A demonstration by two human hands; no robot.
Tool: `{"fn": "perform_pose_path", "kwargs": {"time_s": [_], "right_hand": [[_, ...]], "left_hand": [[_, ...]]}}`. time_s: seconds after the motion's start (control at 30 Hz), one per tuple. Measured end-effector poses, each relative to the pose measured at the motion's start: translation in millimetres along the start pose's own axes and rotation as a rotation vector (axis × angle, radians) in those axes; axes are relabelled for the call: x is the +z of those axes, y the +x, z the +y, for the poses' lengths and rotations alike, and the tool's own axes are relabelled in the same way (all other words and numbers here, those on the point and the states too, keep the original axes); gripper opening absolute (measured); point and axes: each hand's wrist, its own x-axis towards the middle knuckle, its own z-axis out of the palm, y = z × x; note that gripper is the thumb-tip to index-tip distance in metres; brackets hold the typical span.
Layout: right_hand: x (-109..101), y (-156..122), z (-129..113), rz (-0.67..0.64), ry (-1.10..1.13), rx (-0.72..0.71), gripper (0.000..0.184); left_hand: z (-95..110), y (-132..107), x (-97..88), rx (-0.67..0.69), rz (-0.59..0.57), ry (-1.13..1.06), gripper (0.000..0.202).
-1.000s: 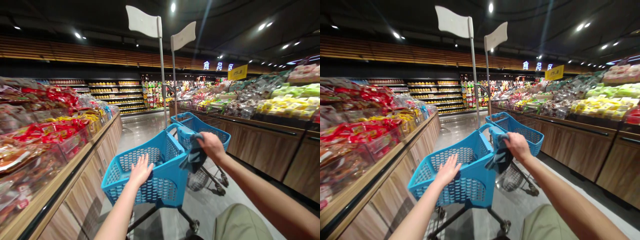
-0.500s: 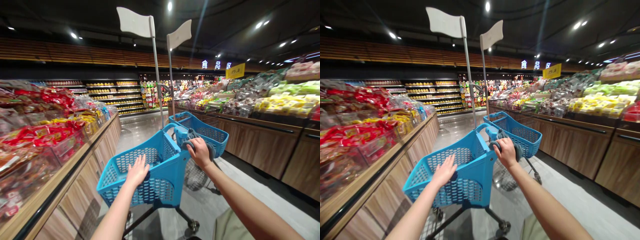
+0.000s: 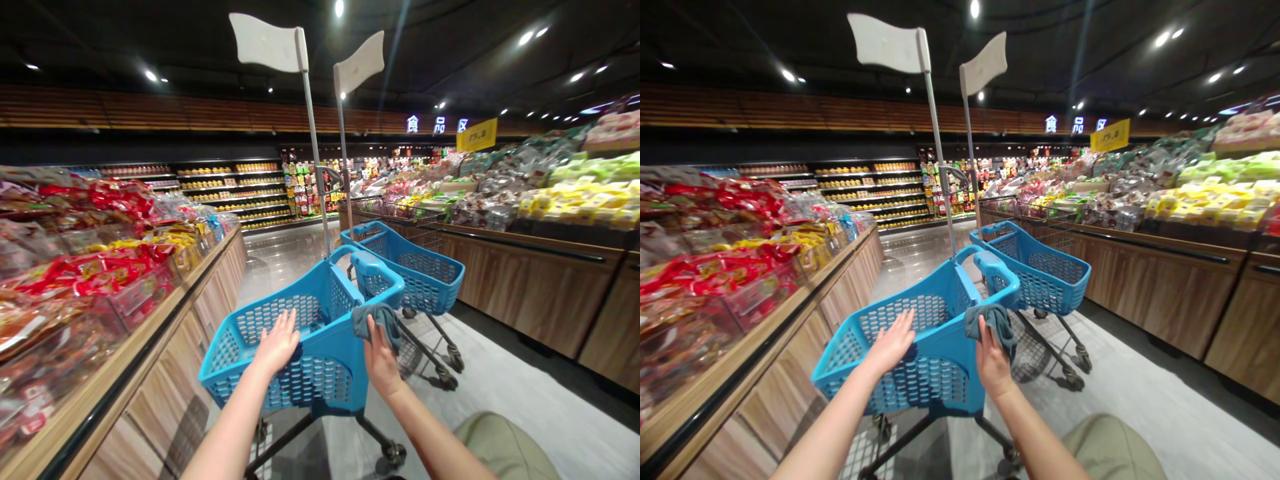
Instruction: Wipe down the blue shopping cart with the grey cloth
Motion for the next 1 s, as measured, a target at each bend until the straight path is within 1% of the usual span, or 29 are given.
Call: {"fn": "perform_pose_path", "kwargs": {"time_s": [0.03,0.1,0.17,0.27,0.33,0.4,0.47,0.57,0.63,0.67,0.73,0.77,0.83,0.9,0.97,1.0], "right_hand": [[-1,2,5,-0.003,-0.023,-0.033,0.063],[-6,19,17,-0.002,-0.049,-0.051,0.064],[-15,51,29,0.032,-0.046,0.0,0.061],[-28,102,43,0.144,-0.021,0.099,0.055],[-32,119,47,0.166,-0.016,0.103,0.053],[-31,115,44,0.111,-0.04,0.066,0.051],[-27,93,34,0.005,-0.073,-0.012,0.05],[-19,57,14,-0.146,-0.104,-0.166,0.049],[-18,50,5,-0.214,-0.118,-0.265,0.047],[-19,54,3,-0.247,-0.13,-0.299,0.045],[-24,80,6,-0.319,-0.161,-0.328,0.038],[-27,99,11,-0.353,-0.189,-0.308,0.034],[-33,141,26,-0.423,-0.274,-0.212,0.033],[-37,179,44,-0.473,-0.37,-0.123,0.038],[-42,201,60,-0.491,-0.41,-0.125,0.04],[-46,204,65,-0.494,-0.408,-0.164,0.041]], "left_hand": [[-1,0,-0.1,0.004,-0.004,-0.004,0.064],[-1,0,0.0,0.014,-0.013,-0.007,0.064],[-1,1,0.3,0.021,-0.016,-0.001,0.063],[5,2,0.4,0.03,-0.016,-0.006,0.063],[10,4,0.2,0.034,-0.026,-0.024,0.063],[17,7,0.1,0.033,-0.043,-0.04,0.063],[21,10,0.8,0.026,-0.05,-0.047,0.063],[25,14,2.8,0.022,-0.047,-0.054,0.064],[25,15,3.8,0.02,-0.044,-0.062,0.064],[25,15,4.0,0.016,-0.045,-0.064,0.064],[26,13,4.1,0.016,-0.05,-0.069,0.065],[28,11,4.1,0.021,-0.053,-0.071,0.065],[33,8,4.4,0.033,-0.052,-0.075,0.065],[39,6,5.4,0.039,-0.037,-0.072,0.065],[42,4,6.7,0.035,-0.016,-0.058,0.064],[43,4,7.2,0.032,-0.009,-0.05,0.064]]}}
